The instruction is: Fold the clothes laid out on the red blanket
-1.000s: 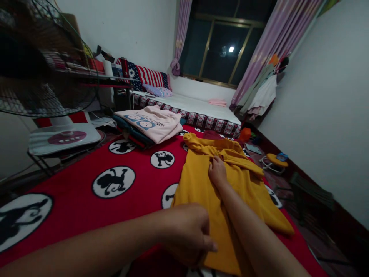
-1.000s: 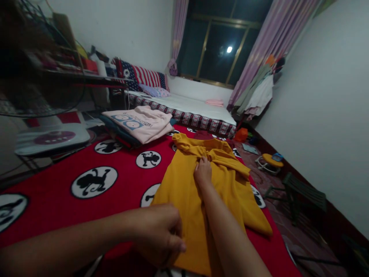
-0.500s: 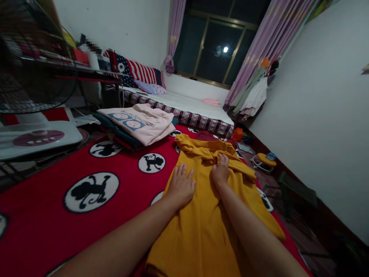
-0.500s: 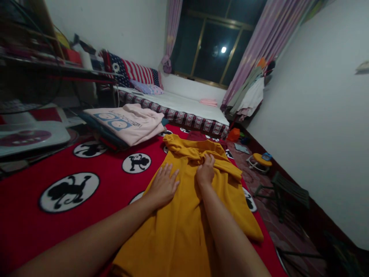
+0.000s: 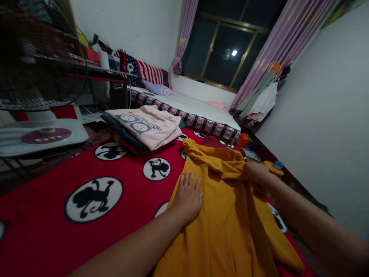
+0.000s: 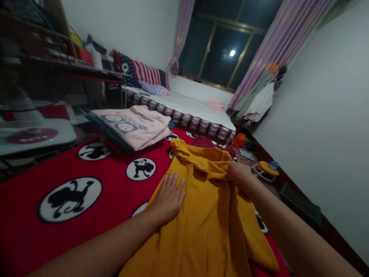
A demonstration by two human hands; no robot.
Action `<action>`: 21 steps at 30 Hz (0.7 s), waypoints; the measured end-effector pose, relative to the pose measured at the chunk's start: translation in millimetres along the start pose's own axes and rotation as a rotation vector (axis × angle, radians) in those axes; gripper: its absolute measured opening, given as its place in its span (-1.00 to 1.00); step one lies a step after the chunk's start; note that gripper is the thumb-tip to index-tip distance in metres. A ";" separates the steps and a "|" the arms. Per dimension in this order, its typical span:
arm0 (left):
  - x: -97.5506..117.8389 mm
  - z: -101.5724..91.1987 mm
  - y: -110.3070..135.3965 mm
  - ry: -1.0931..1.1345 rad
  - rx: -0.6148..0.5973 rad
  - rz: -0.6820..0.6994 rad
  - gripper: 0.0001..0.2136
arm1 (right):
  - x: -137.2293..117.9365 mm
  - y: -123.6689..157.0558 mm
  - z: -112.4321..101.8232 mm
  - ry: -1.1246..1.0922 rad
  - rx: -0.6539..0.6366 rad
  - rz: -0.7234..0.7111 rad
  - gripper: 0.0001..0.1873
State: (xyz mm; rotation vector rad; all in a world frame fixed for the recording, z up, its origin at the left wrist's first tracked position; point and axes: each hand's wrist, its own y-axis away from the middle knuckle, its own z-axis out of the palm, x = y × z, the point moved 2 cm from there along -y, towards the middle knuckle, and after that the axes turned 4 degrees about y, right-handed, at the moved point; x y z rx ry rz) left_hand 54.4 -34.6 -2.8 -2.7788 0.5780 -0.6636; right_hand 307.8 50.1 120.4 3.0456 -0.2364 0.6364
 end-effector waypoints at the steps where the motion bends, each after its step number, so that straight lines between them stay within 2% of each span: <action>1: 0.5 -0.4 -0.2 0.005 -0.005 -0.006 -0.48 | -4.1 -2.5 -7.1 0.029 -0.035 -0.025 -0.88; 4: 1.4 -1.4 -0.9 0.019 -0.034 -0.024 -0.48 | -45.5 -15.2 -29.7 0.020 0.068 -0.098 -0.80; 7: 1.8 -3.4 -1.4 0.024 -0.045 -0.024 -0.49 | -119.6 -26.4 -43.1 -0.107 0.253 -0.279 -0.68; 9: 1.9 -5.2 -1.6 0.026 -0.055 -0.021 -0.48 | -169.5 -30.5 -42.8 -0.198 0.349 -0.385 -0.54; 11: 1.8 -6.3 -2.0 0.032 -0.087 -0.024 -0.47 | -206.4 -34.4 -36.7 -0.250 0.420 -0.400 -0.43; 12: 1.6 -6.4 -2.2 0.036 -0.105 -0.029 -0.46 | -218.0 -37.3 -32.8 -0.281 0.437 -0.380 -0.44; 14: 1.3 -5.5 -2.8 0.042 -0.122 -0.033 -0.46 | -226.5 -46.0 -25.5 -0.349 0.438 -0.329 -0.58; 16: 1.1 -3.5 -3.3 0.047 -0.116 -0.036 -0.46 | -217.9 -58.8 -21.1 -0.393 0.425 -0.271 -0.70; 21: 2.1 1.4 -3.4 0.072 -0.093 -0.052 -0.47 | -159.5 -98.0 -9.7 -0.821 0.435 0.087 -0.69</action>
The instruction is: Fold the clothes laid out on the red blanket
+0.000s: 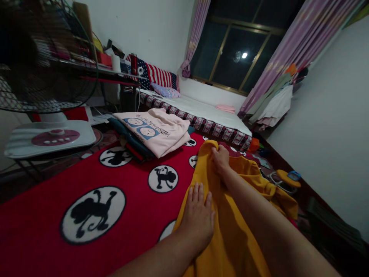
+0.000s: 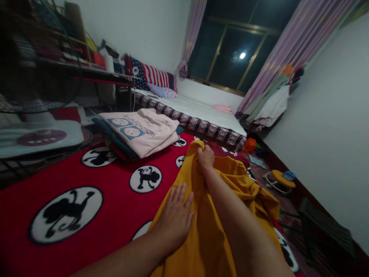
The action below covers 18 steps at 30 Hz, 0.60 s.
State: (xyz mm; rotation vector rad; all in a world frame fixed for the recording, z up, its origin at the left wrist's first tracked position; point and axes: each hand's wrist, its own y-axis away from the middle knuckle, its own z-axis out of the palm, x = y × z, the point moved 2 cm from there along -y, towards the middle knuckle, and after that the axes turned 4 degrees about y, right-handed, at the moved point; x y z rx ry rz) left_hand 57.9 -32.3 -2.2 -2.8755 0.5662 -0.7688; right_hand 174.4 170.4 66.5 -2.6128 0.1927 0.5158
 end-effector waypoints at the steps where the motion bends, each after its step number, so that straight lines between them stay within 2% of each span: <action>1: 0.4 0.1 0.1 0.005 0.003 0.000 -0.47 | 10.7 -5.8 -0.5 -0.055 0.002 0.050 -0.68; 5: 0.7 -2.2 0.8 0.022 -0.004 -0.003 -0.48 | 42.3 -10.9 10.5 -0.101 -0.055 0.108 -0.61; 10: -1.1 -3.7 0.9 0.029 -0.032 0.011 -0.48 | 54.4 -9.9 19.0 -0.081 -0.192 0.072 -0.60; 15: -0.7 -3.1 1.7 0.018 0.020 0.018 -0.49 | 69.6 -12.4 -9.8 -0.004 -0.391 0.000 -0.43; 18: 0.2 -3.7 2.1 0.020 0.017 0.011 -0.49 | 86.3 -0.8 -32.1 0.070 -0.510 -0.043 -0.53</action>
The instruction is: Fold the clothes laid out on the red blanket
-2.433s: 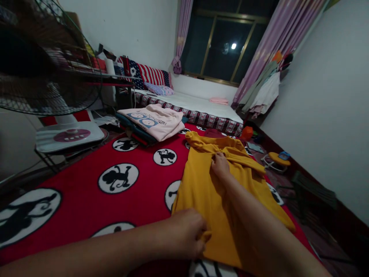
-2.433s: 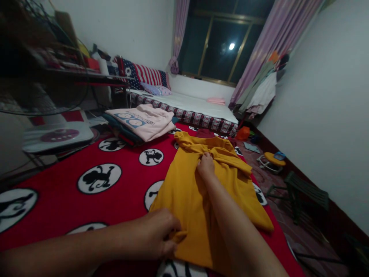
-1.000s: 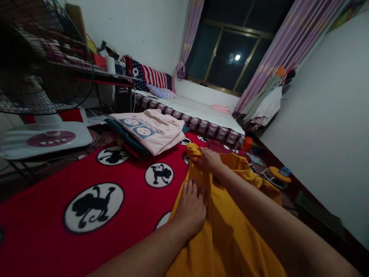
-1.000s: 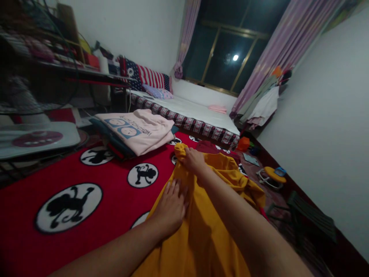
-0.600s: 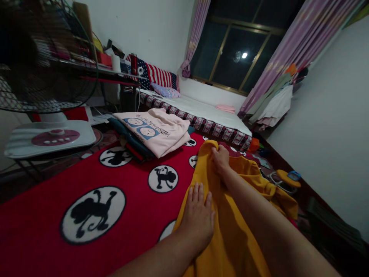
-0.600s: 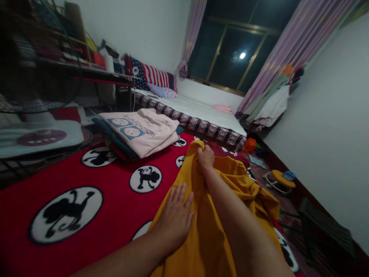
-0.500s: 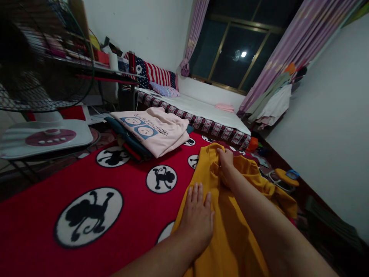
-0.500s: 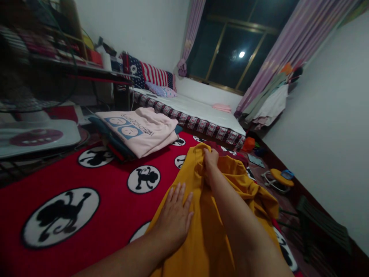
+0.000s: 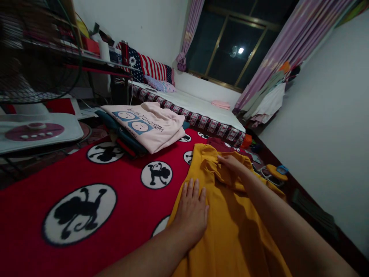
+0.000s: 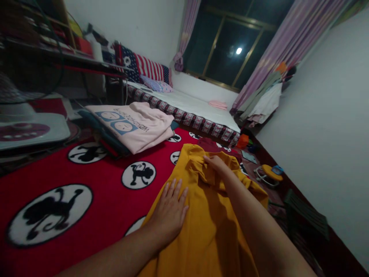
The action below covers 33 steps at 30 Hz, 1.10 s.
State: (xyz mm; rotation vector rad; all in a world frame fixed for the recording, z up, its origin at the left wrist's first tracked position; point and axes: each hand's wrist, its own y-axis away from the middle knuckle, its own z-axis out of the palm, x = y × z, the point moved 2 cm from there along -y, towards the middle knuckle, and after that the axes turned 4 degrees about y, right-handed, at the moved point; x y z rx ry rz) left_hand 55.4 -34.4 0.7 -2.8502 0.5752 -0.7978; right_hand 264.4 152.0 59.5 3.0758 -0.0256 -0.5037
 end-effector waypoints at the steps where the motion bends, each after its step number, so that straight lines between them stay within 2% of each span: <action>1: 0.1 -0.2 0.0 -0.001 0.000 0.001 -0.49 | 5.4 7.8 -2.5 0.040 -0.030 -0.009 -0.61; 3: -0.1 -0.1 -0.1 -0.009 0.007 0.004 -0.49 | 14.3 21.7 -6.5 0.130 -0.062 -0.020 -0.73; 6: -1.4 1.5 -0.3 -0.020 0.019 0.007 -0.49 | 23.5 35.6 -15.9 0.244 -0.029 -0.005 -0.75; 9: -2.4 3.0 0.0 -0.018 0.015 0.016 -0.49 | 28.7 43.1 -28.2 0.363 0.017 0.065 -0.76; 12: -2.4 2.4 0.2 -0.009 0.001 0.015 -0.48 | 25.7 45.7 -33.0 0.489 0.005 0.153 -0.83; 14: -1.9 1.0 -0.1 -0.008 -0.009 0.009 -0.48 | 15.0 42.8 -30.2 0.541 0.033 0.173 -0.76; 16: -1.1 -0.2 -0.6 -0.010 -0.010 0.006 -0.48 | -2.0 35.4 -23.5 0.538 0.122 0.167 -0.68; 19: -0.4 0.2 -1.3 -0.014 -0.004 0.013 -0.48 | -28.2 19.3 -6.8 0.411 0.236 0.171 -0.53; 22: -1.9 4.4 -1.1 -0.022 0.010 0.018 -0.49 | -43.0 5.3 13.5 0.314 0.275 0.141 -0.35; 27: -3.7 10.1 1.8 -0.010 0.076 0.132 -0.51 | -41.4 2.9 31.0 0.413 0.349 0.051 -0.64; 30: -2.6 9.1 2.6 0.014 0.029 0.175 -0.52 | -45.9 6.7 27.7 0.463 0.373 0.057 -0.67; 33: -1.2 6.9 1.8 0.019 0.018 0.167 -0.51 | -66.9 8.7 22.7 0.544 0.496 -0.030 -0.66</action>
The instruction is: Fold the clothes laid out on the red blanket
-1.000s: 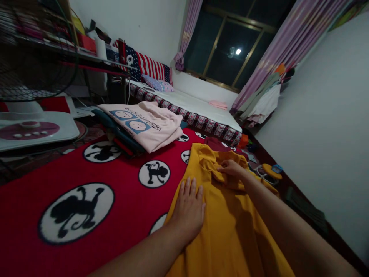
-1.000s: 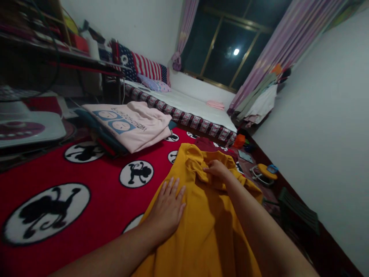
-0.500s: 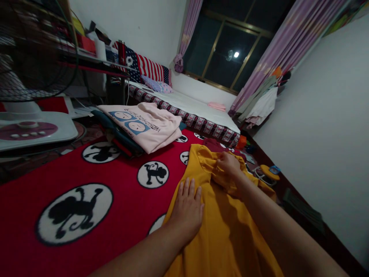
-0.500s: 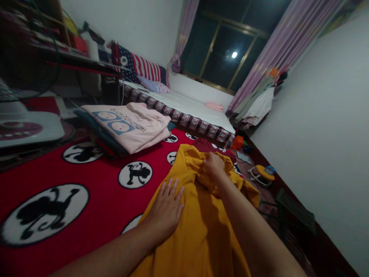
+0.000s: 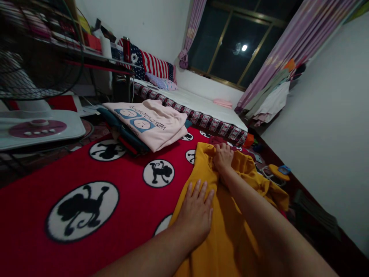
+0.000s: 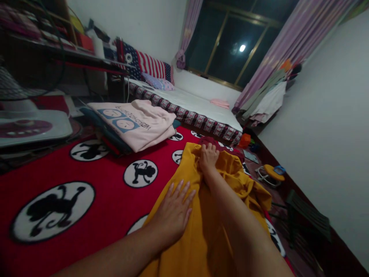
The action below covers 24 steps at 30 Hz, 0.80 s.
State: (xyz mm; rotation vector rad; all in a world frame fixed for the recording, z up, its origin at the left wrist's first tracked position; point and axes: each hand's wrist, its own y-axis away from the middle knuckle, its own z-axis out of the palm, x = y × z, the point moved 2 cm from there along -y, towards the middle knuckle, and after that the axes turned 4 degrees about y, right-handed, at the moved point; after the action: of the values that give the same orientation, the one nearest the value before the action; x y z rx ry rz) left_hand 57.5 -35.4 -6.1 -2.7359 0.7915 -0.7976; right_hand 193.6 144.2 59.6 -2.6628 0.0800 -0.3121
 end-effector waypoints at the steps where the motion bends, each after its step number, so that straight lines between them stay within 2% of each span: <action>1: 0.3 -0.2 -0.3 -0.003 0.002 0.000 -0.51 | -7.5 -0.6 -3.3 0.009 0.044 -0.045 -0.66; 3: 0.6 -0.1 -0.3 -0.014 0.006 -0.003 -0.52 | -22.9 1.0 -2.2 -0.007 0.044 -0.152 -0.64; 5: 1.0 -0.4 0.7 -0.027 0.009 0.003 -0.53 | -34.8 5.3 9.0 -0.058 -0.072 -0.219 -0.57; 8: 2.6 -3.4 3.4 -0.041 -0.026 0.056 -0.53 | -42.7 9.5 30.4 -0.149 -0.263 -0.219 -0.41; 10: 3.5 -7.2 4.9 -0.047 -0.068 0.096 -0.53 | -43.1 8.3 37.3 -0.203 -0.335 -0.208 -0.39; 14: 3.1 -15.5 5.2 -0.034 -0.139 0.136 -0.54 | -37.0 11.2 26.7 -0.259 -0.391 -0.256 -0.44; 16: 2.0 -18.3 4.3 -0.012 -0.155 0.138 -0.56 | -30.1 24.8 14.1 -0.321 -0.346 -0.321 -0.54; 19: 0.2 -19.7 2.7 0.020 -0.144 0.150 -0.60 | -12.7 63.2 -6.9 -0.513 -0.141 -0.348 -0.68; 22: -2.0 -17.1 1.3 0.032 -0.138 0.156 -0.63 | 9.6 111.7 -21.0 -0.683 0.001 -0.244 -0.70; 24: -2.9 -14.9 0.8 0.040 -0.140 0.159 -0.62 | 22.0 140.2 -24.6 -0.741 0.017 -0.170 -0.71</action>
State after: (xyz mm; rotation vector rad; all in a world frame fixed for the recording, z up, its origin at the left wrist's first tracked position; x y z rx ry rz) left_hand 47.0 -34.9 4.8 -2.7392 1.0973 -0.7938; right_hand 208.7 5.8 22.9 -2.5968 -0.3776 0.6229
